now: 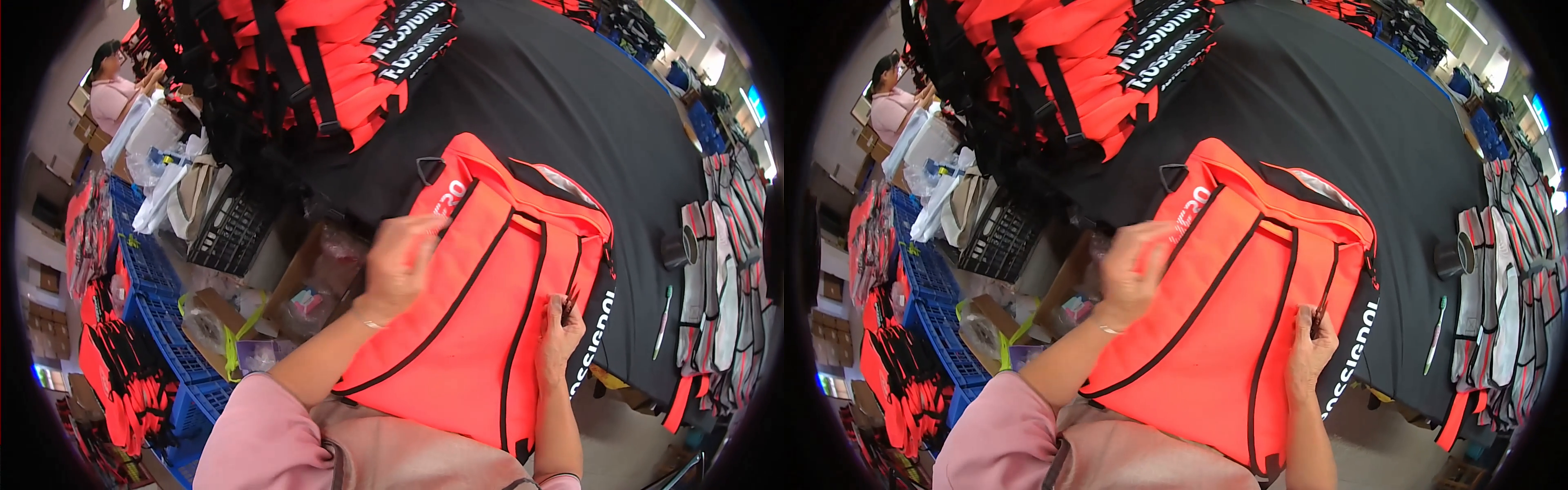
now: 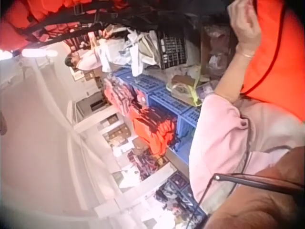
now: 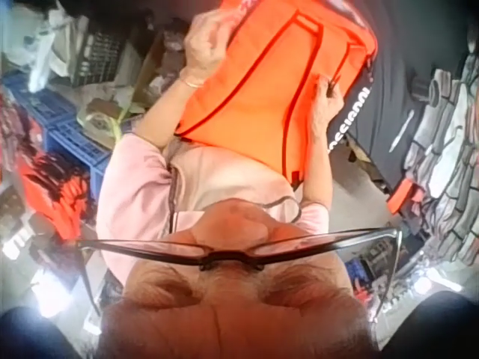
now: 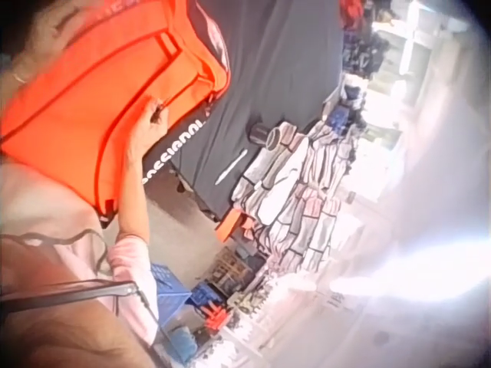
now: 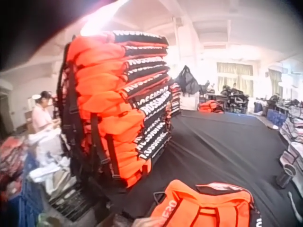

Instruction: The recorder is inspecting athletic bags, checking zippers, and trimming loose threads with nippers in a factory setting.

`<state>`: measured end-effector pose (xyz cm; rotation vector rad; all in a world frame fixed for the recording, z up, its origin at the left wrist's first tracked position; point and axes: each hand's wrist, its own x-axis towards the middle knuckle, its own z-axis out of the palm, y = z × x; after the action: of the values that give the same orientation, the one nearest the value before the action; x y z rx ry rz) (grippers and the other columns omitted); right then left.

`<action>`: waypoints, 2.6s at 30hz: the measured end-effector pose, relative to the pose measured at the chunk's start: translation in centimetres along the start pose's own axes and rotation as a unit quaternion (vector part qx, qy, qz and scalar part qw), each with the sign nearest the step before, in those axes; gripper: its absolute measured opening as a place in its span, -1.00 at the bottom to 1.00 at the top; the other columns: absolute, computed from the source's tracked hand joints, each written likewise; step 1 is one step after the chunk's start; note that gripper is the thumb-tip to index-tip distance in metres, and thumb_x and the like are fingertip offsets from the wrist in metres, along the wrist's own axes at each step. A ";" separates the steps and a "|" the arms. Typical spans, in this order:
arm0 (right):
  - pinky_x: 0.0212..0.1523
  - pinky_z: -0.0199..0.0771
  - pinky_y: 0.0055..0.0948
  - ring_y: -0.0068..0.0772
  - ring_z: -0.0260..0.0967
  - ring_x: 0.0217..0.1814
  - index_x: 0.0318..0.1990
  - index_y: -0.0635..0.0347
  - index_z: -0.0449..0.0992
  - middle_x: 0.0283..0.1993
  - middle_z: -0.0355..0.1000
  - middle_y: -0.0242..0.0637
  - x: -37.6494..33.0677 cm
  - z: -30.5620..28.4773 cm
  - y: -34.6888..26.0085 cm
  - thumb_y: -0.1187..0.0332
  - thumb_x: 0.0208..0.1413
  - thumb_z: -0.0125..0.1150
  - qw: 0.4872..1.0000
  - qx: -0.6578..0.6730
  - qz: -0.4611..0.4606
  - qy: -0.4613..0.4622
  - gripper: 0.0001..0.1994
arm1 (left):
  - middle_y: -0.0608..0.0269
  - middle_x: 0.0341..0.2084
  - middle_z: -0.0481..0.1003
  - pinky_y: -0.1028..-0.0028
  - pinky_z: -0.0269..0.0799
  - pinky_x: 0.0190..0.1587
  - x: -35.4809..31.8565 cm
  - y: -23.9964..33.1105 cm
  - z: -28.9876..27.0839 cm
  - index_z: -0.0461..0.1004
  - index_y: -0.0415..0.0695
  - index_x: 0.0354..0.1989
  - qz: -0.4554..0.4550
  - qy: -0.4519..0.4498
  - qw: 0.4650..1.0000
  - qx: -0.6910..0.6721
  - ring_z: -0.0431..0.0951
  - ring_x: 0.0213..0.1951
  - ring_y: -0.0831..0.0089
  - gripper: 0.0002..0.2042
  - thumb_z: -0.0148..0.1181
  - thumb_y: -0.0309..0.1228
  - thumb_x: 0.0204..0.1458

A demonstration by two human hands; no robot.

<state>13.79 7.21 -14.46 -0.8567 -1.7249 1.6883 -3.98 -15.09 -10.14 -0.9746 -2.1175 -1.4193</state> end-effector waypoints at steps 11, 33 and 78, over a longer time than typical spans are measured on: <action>-0.33 0.47 -0.18 -0.03 0.52 -0.42 -0.44 0.38 0.59 -0.46 0.54 -0.03 2.7 20.8 -10.8 -0.01 0.03 0.36 0.888 -0.399 -0.110 -0.202 -0.52 | 0.23 0.13 0.45 0.37 0.31 0.23 -13.1 -5.7 -9.3 0.35 -0.28 0.22 -0.559 -0.239 0.677 -0.415 0.41 0.16 0.40 -0.28 0.39 -0.04 -0.03; -0.55 0.34 -0.54 -0.55 0.39 -0.60 -0.47 0.15 0.49 -0.54 0.49 -0.35 2.8 11.6 -2.9 0.25 0.22 0.21 0.954 0.140 0.059 -0.260 -0.75 | -0.04 0.13 0.35 0.31 0.31 0.22 -11.9 -3.3 -10.7 0.18 -0.34 0.32 -0.275 -0.357 0.815 -0.364 0.40 0.17 0.20 -0.01 0.56 -0.06 -0.25; 0.16 0.39 -0.14 0.06 0.45 0.05 0.06 0.32 0.48 -0.06 0.51 0.06 14.7 -16.6 1.4 0.44 0.07 0.19 0.873 -0.397 -0.130 0.253 -0.63 | 0.33 -0.37 0.46 0.52 0.42 -0.21 -12.8 -3.3 -10.0 0.44 -0.20 -0.14 -0.566 -0.131 0.761 -0.290 0.45 -0.34 0.53 -0.85 0.20 -0.44 0.18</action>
<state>17.41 29.10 -15.71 -1.2064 -2.0104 0.4538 1.75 -29.20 -16.76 0.1517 -2.6536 -2.7441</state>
